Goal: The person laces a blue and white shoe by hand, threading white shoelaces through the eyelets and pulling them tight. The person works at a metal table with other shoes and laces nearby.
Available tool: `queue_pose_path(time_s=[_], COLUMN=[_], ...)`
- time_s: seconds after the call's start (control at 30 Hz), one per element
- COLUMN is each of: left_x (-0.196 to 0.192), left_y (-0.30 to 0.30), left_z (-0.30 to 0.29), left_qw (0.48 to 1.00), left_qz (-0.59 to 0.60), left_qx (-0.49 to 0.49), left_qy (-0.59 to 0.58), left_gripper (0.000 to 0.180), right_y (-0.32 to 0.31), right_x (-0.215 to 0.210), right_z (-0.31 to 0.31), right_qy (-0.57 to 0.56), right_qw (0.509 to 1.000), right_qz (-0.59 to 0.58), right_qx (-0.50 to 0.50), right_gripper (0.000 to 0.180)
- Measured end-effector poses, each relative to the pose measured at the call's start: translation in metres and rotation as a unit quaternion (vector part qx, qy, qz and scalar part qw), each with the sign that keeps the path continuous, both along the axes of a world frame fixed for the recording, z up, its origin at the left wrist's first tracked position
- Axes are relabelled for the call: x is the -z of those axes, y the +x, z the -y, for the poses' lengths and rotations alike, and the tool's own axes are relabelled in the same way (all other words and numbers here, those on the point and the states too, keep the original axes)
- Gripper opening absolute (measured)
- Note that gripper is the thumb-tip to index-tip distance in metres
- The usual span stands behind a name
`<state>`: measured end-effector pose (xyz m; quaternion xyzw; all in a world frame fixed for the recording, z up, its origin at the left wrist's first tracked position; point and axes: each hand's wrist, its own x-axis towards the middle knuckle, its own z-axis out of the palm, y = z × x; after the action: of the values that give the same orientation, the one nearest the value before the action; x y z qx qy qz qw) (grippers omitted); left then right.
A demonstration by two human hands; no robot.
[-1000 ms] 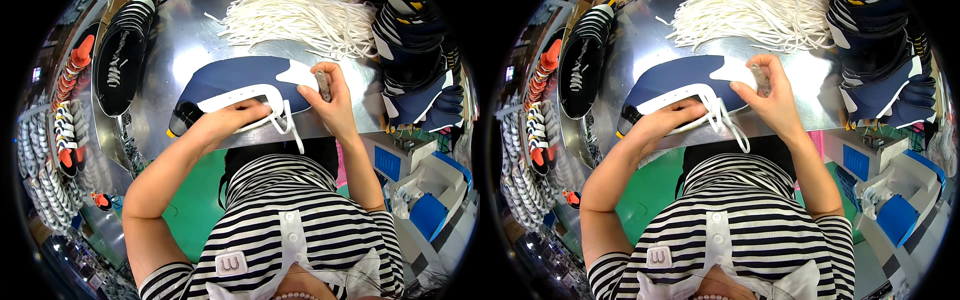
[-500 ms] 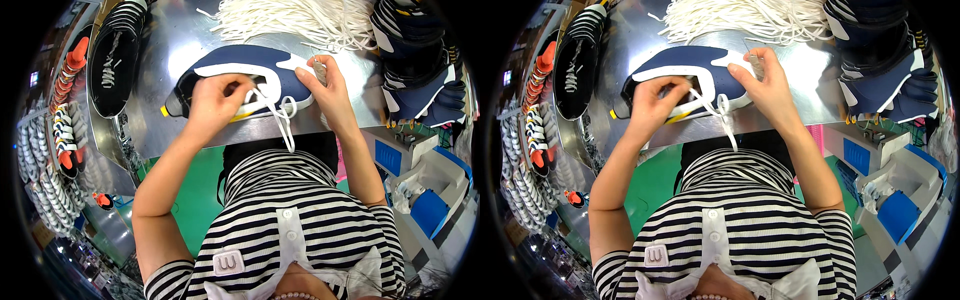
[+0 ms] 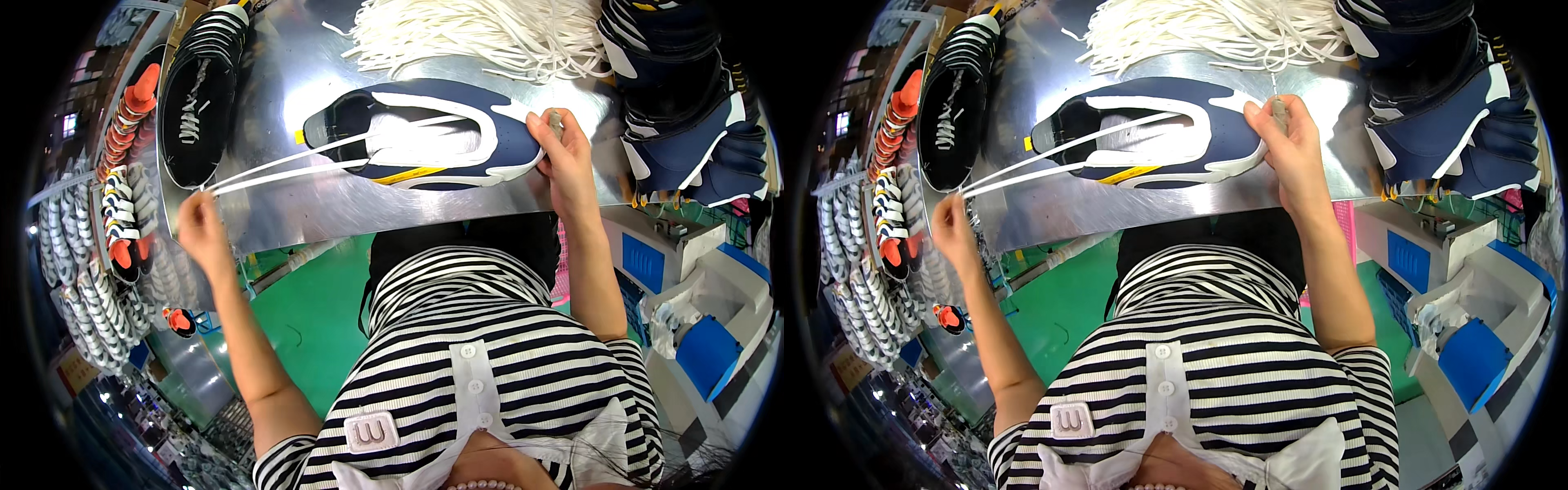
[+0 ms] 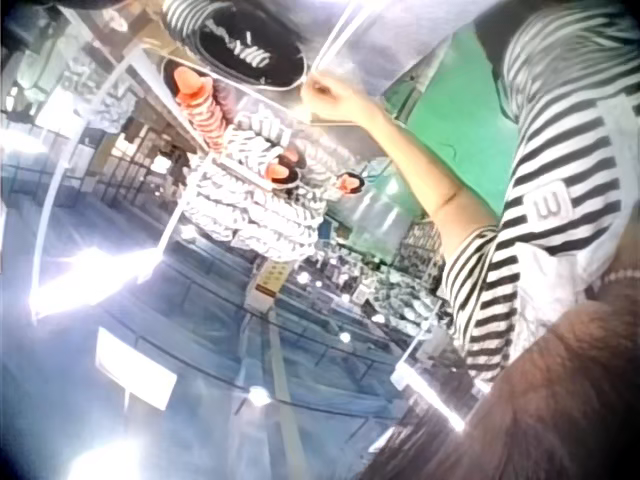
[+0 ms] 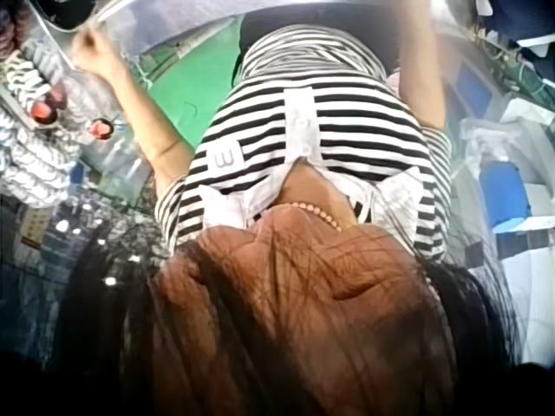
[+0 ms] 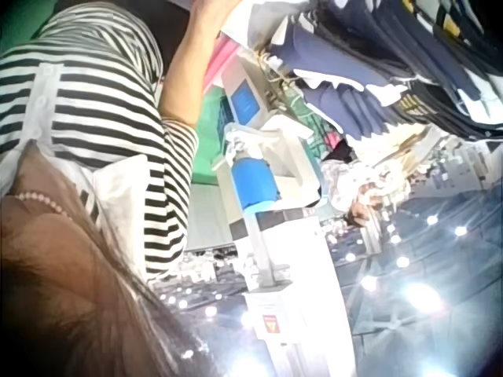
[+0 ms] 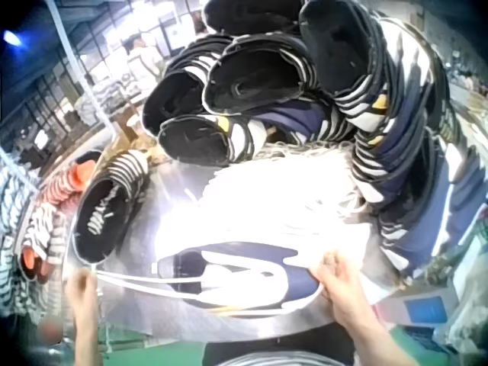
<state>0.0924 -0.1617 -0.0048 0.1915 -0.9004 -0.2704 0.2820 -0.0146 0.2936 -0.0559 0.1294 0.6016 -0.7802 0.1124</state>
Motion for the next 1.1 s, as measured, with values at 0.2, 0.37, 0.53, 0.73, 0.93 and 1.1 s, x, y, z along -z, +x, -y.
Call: queue_pose_path(time_s=[0.2, 0.37, 0.53, 0.73, 0.93, 1.1], left_x=[-0.079, -0.045, -0.060, -0.034, -0.019, -0.080], left_y=[-0.052, -0.085, -0.039, -0.032, -0.057, -0.057], left_z=[-0.184, -0.048, 0.152, 0.202, 0.090, -0.190], left_qw=[0.898, 0.699, 0.551, 0.581, 0.651, 0.791], left_qz=[-0.099, -0.069, -0.203, -0.287, -0.220, 0.097], left_qx=[0.414, 0.128, 0.118, 0.095, 0.142, 0.597], left_qy=[0.113, 0.701, 0.801, 0.756, 0.712, 0.090], left_gripper=[0.005, 0.011, 0.003, 0.006, 0.008, 0.009], right_y=[-0.008, -0.006, -0.007, -0.001, 0.002, 0.001], right_x=[-0.001, -0.001, 0.008, 0.004, 0.015, -0.022], right_z=[-0.003, 0.001, -0.002, -0.001, -0.007, -0.007], right_qy=[0.093, 0.198, 0.120, 0.144, 0.214, 0.415], right_qw=[0.993, 0.976, 0.990, 0.985, 0.971, 0.893], right_qz=[-0.036, -0.050, -0.069, -0.077, -0.096, -0.133], right_qx=[-0.058, -0.077, -0.038, -0.047, -0.051, -0.113], right_gripper=[0.023, 0.029, 0.030, 0.029, 0.032, 0.026])
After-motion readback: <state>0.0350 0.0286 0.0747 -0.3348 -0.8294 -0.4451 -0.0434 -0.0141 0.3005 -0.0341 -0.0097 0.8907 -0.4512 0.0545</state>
